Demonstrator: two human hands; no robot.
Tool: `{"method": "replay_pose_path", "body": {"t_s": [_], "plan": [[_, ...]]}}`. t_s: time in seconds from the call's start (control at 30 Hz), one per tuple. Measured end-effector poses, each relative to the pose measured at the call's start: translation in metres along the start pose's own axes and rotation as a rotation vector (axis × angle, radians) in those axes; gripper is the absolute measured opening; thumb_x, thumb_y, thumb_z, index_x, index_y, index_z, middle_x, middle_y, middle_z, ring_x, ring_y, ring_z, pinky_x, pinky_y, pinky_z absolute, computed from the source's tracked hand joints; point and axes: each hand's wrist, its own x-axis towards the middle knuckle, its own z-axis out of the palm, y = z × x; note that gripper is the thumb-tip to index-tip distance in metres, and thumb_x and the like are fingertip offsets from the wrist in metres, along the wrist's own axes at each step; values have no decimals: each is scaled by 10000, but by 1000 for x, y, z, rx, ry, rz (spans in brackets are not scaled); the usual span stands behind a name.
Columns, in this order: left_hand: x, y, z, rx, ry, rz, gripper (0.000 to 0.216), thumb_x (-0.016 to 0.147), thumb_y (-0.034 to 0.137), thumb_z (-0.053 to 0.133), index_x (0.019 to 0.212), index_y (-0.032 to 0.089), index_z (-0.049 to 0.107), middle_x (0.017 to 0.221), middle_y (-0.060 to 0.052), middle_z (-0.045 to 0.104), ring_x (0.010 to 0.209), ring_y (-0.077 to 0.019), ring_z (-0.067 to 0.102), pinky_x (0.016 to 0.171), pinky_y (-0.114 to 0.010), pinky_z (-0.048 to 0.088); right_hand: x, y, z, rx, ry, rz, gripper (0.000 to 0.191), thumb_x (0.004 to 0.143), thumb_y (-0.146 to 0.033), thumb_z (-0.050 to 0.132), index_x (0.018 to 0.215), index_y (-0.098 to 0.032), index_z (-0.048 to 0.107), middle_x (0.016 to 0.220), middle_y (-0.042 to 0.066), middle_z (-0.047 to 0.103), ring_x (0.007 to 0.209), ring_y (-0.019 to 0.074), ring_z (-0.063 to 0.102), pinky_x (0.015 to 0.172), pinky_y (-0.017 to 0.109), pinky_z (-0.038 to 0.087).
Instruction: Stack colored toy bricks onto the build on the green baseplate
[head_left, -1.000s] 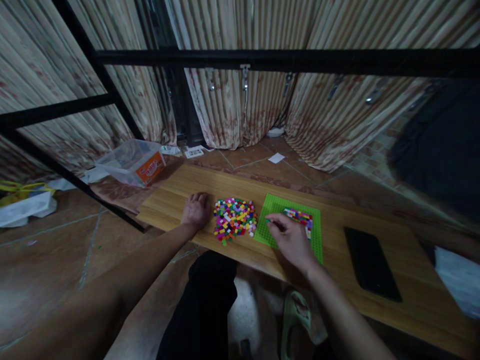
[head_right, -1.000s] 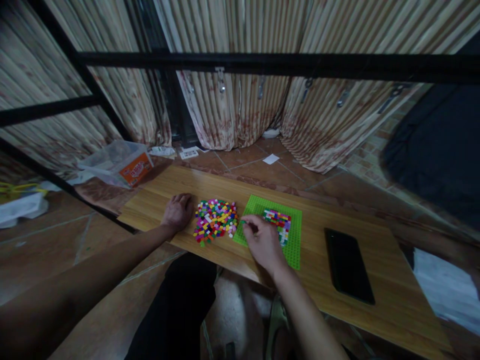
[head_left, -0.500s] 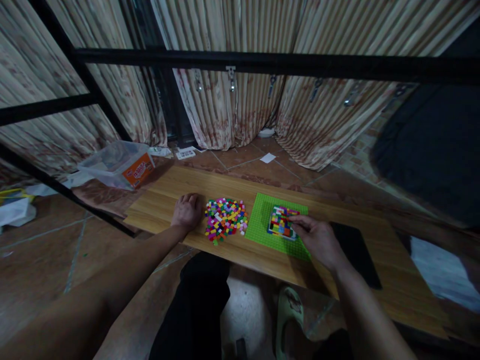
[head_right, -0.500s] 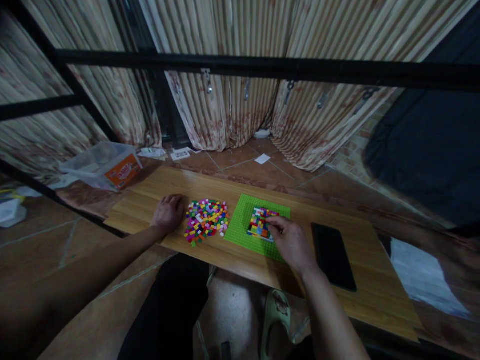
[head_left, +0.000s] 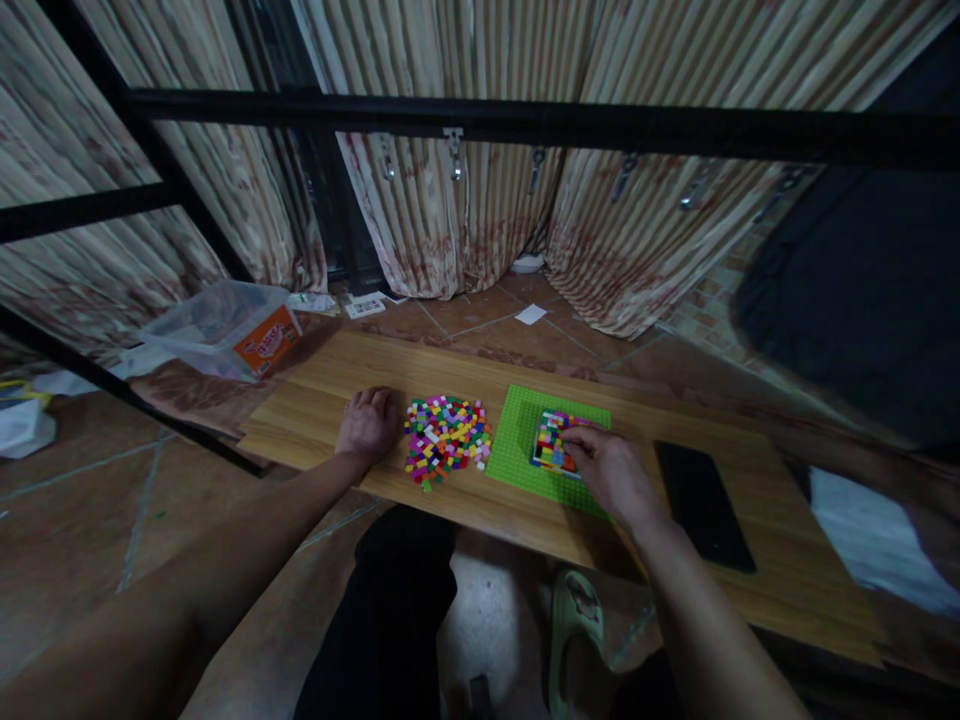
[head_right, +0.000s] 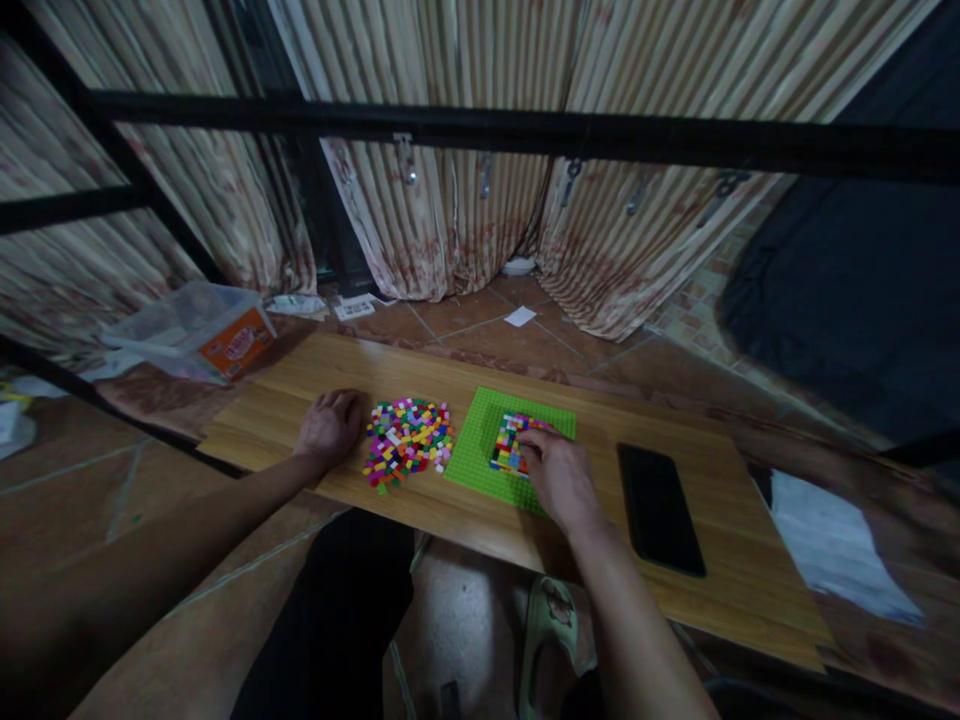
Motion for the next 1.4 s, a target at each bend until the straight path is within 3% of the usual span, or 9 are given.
{"method": "replay_pose_path", "body": {"t_s": [0.23, 0.63, 1.0, 1.4], "plan": [[0, 1, -1, 25, 5, 16, 352, 919, 296, 393, 1127, 139, 630, 1178, -135, 642, 1093, -286, 551, 1008, -427, 425, 2, 1, 5, 90, 1, 145, 185, 790, -247, 557, 884, -216, 713, 846, 38, 746, 753, 194, 692, 740, 325, 525], [0, 2, -2, 25, -6, 4, 349, 908, 283, 402, 1137, 141, 624, 1199, -135, 632, 1102, -287, 548, 999, -440, 429, 5, 12, 5, 288, 47, 223, 225, 741, -306, 595, 901, -192, 704, 889, 71, 756, 782, 208, 709, 772, 356, 549], [0, 2, -2, 18, -6, -5, 341, 906, 289, 403, 1132, 153, 619, 1189, -132, 630, 1095, -285, 545, 998, -434, 428, 9, 11, 11, 256, 111, 296, 174, 703, -301, 614, 810, -198, 705, 794, 52, 749, 690, 193, 696, 690, 328, 548], [0, 2, -2, 17, -6, -1, 340, 909, 289, 396, 1124, 158, 625, 1189, -131, 636, 1103, -287, 549, 987, -446, 434, 12, 13, 16, 405, 161, 350, 139, 624, -293, 649, 715, -198, 695, 716, 36, 735, 629, 179, 671, 618, 304, 541]]}}
